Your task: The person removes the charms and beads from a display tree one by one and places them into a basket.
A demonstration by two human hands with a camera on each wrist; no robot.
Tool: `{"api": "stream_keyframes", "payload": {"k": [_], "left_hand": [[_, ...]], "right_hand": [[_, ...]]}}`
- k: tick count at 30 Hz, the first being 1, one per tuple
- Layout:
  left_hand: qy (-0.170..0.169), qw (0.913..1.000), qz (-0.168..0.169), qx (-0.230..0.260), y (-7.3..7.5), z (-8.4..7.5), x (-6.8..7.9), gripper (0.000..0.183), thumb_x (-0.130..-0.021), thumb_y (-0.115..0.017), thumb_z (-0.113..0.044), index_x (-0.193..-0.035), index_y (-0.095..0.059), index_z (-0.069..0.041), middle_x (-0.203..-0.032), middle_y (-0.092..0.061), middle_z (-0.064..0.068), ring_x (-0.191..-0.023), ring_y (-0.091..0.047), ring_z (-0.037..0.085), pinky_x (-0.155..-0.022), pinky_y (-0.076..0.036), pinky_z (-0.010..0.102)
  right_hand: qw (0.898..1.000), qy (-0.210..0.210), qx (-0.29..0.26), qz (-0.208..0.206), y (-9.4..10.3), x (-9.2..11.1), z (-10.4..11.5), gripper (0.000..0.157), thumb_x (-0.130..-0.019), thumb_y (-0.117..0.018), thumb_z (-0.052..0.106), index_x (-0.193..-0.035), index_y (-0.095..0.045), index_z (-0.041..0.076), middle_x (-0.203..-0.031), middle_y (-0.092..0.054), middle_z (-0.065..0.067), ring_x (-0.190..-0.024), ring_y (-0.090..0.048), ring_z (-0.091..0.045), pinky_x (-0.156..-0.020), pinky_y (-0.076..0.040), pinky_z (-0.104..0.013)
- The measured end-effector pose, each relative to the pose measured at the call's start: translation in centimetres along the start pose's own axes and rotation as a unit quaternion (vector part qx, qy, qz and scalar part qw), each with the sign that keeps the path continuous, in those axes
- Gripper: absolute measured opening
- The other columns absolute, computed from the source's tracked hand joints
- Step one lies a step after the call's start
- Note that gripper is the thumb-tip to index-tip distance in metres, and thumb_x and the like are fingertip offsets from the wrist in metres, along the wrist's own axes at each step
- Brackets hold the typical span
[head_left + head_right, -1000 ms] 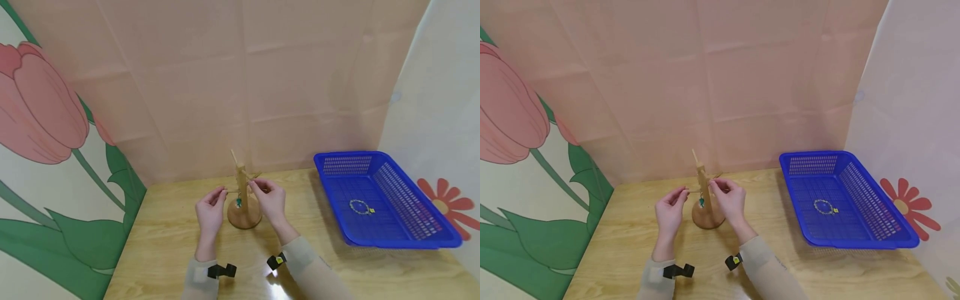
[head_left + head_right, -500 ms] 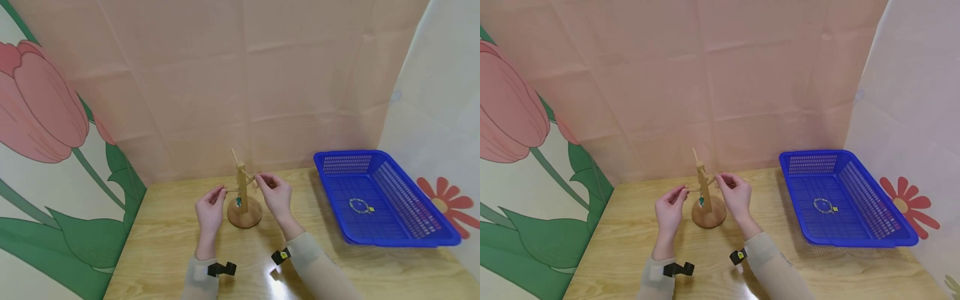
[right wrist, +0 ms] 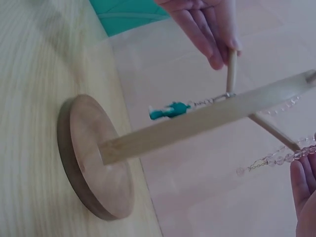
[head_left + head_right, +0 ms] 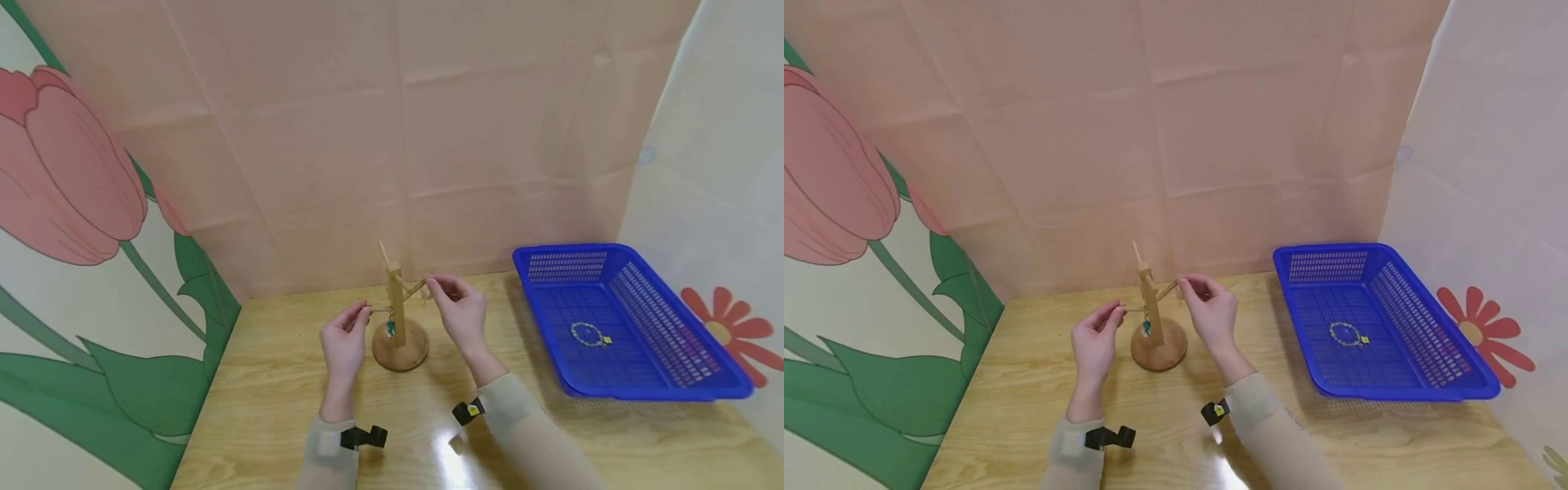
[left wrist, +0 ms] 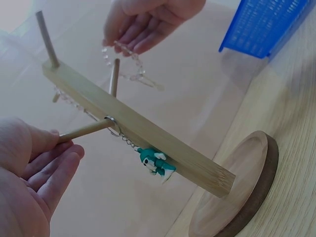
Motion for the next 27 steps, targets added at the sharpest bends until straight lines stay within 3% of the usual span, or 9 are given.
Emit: {"api": "stream_keyframes", "payload": {"k": [5,9,13,18,23,27], "left_hand": [[0.009,0.9998,-0.015,0.008,0.2,0.1,0.0,0.017,-0.097,-0.079,-0.002,-0.111,-0.080,0.006,-0.104,-0.080,0.019,-0.094,-0.077,0.045,-0.077,-0.062,0.017],[0.022,0.9996,-0.019,0.008,0.1,0.1,-0.1,0.016,-0.097,-0.077,0.003,-0.111,-0.078,0.010,-0.104,-0.079,0.024,-0.095,-0.075,0.051,-0.076,-0.061,0.016],[0.035,0.9991,-0.016,0.015,-0.1,0.3,-0.2,0.015,-0.097,-0.074,0.008,-0.111,-0.076,0.014,-0.105,-0.076,0.030,-0.098,-0.072,0.057,-0.077,-0.062,0.018],[0.043,0.9985,-0.021,0.028,0.0,0.4,0.0,0.015,-0.097,-0.076,0.004,-0.111,-0.078,0.009,-0.107,-0.077,0.027,-0.098,-0.075,0.051,-0.077,-0.062,0.019],[0.047,0.9981,-0.017,0.037,0.0,0.4,0.0,0.016,-0.097,-0.079,-0.003,-0.112,-0.080,0.004,-0.107,-0.079,0.022,-0.098,-0.077,0.042,-0.079,-0.063,0.022],[0.043,0.9984,-0.016,0.034,0.1,0.4,-0.2,0.015,-0.098,-0.079,-0.003,-0.111,-0.081,0.004,-0.105,-0.080,0.020,-0.095,-0.078,0.036,-0.080,-0.064,0.024]], "right_hand": [[1.000,-0.005,-0.001,-0.011,0.8,-0.2,2.0,0.011,-0.093,-0.083,0.001,-0.099,-0.079,-0.008,-0.088,-0.076,-0.027,-0.068,-0.064,-0.002,-0.058,-0.049,-0.009],[1.000,0.007,0.010,-0.004,1.2,-0.2,3.8,0.012,-0.093,-0.083,0.001,-0.099,-0.079,-0.008,-0.089,-0.077,-0.023,-0.070,-0.065,0.001,-0.058,-0.049,-0.009],[1.000,0.012,0.028,0.005,1.6,-0.3,3.7,0.013,-0.094,-0.083,0.003,-0.101,-0.080,-0.007,-0.091,-0.079,-0.019,-0.072,-0.066,0.002,-0.061,-0.051,-0.010],[0.999,0.019,0.030,0.015,2.2,-0.5,3.9,0.012,-0.093,-0.083,0.001,-0.101,-0.080,-0.007,-0.090,-0.079,-0.020,-0.073,-0.067,0.001,-0.063,-0.052,-0.010],[0.997,0.053,0.039,0.030,2.7,-0.9,4.0,0.008,-0.091,-0.083,-0.005,-0.098,-0.080,-0.008,-0.088,-0.078,-0.023,-0.073,-0.069,-0.003,-0.063,-0.053,-0.010],[0.994,0.068,0.055,0.060,2.9,-1.4,3.3,0.008,-0.092,-0.085,0.001,-0.099,-0.082,-0.001,-0.091,-0.080,-0.016,-0.075,-0.070,-0.003,-0.066,-0.055,-0.011]]}}
Point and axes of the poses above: each hand's wrist, its own x-axis away from the middle knuckle, its own y-axis out of the back of the hand, z = x × y, the point moved 9 cm from there along -x, towards the middle knuckle
